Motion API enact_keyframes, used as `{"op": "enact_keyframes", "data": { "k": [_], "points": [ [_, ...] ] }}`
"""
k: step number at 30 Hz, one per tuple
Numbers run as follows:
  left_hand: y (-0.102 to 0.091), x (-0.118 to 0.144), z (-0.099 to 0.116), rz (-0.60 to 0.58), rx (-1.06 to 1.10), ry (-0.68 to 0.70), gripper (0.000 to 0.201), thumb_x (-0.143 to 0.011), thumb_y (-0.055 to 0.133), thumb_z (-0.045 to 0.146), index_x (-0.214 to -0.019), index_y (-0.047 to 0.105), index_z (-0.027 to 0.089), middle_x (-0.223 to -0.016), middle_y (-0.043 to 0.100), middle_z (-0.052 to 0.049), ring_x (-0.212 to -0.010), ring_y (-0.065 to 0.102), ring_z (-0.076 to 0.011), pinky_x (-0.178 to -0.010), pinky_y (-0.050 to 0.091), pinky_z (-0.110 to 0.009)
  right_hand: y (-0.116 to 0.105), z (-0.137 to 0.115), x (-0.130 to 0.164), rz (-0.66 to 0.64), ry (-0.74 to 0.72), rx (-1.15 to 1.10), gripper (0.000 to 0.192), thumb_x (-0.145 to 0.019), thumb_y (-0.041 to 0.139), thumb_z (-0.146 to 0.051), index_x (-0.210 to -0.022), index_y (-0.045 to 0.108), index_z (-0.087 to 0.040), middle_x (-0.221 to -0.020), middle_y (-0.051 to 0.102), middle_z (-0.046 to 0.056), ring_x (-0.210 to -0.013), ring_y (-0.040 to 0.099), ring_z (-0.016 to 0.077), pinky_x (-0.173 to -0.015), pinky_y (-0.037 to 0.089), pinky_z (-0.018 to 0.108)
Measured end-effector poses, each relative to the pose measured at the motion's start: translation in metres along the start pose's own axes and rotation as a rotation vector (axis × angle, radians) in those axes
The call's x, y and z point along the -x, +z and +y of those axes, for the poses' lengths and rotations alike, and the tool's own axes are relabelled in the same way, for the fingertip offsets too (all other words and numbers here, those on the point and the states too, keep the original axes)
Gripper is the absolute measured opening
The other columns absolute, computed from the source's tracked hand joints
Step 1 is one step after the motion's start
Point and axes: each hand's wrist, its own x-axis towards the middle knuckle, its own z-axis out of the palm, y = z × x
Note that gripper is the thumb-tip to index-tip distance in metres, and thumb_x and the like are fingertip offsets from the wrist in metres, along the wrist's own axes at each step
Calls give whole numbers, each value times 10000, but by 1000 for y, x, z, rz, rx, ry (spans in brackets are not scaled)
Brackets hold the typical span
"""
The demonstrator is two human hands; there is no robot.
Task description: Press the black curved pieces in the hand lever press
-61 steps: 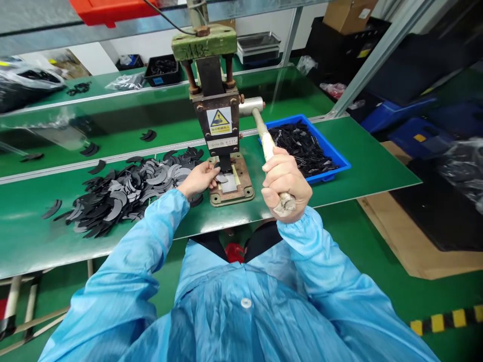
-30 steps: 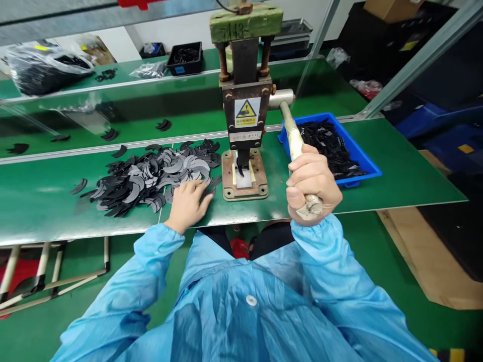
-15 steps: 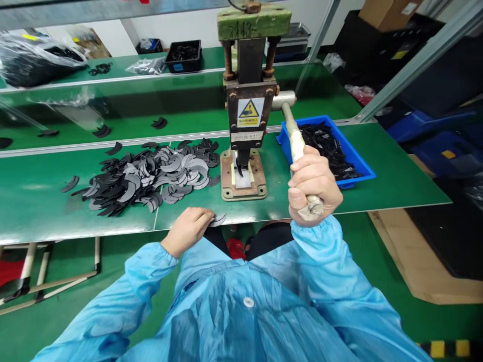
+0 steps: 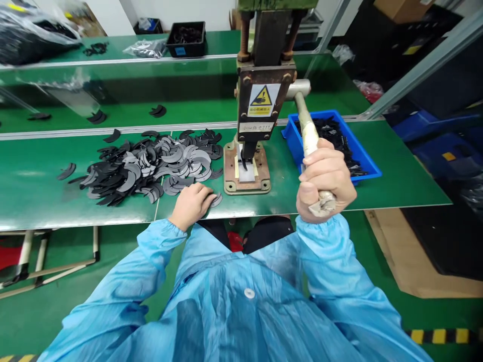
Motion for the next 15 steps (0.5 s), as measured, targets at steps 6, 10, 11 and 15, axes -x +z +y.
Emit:
{"op": "enact_keyframes", "data": {
  "k": [6,10,11,15],
  "points": [
    [-3,24,17,11,-33,27,596,-1030,625,604,-1479,678,215,-1389,707,-202,-1233,631,-406,-967,455,-524,1,-2,-1,20,17,16,371,-919,762,-423,-695,538,-230,-675,604,-48,-862,696,172,-1091,575,625],
    [4,47,31,-109,-11,149,546,-1072,589,502,-1552,633,245,-1445,704,-192,-1224,665,-390,-968,487,-537,1,-2,-1,6,16,12,362,-921,769,-419,-709,543,-232,-683,607,-43,-875,697,171,-1100,572,609],
    [6,51,31,-118,-1,156,537,-1072,593,475,-1559,627,251,-1453,701,-195,-1233,668,-392,-975,498,-542,0,-2,0,0,15,11,350,-921,766,-408,-712,546,-233,-686,611,-43,-879,697,174,-1097,571,610],
    [6,58,23,-111,137,150,451,-1082,539,302,-1518,653,276,-1402,720,-188,-1229,691,-359,-1004,549,-536,0,-1,0,10,5,8,327,-921,751,-377,-713,545,-234,-690,609,-41,-877,688,181,-1092,565,622]
  ]
}}
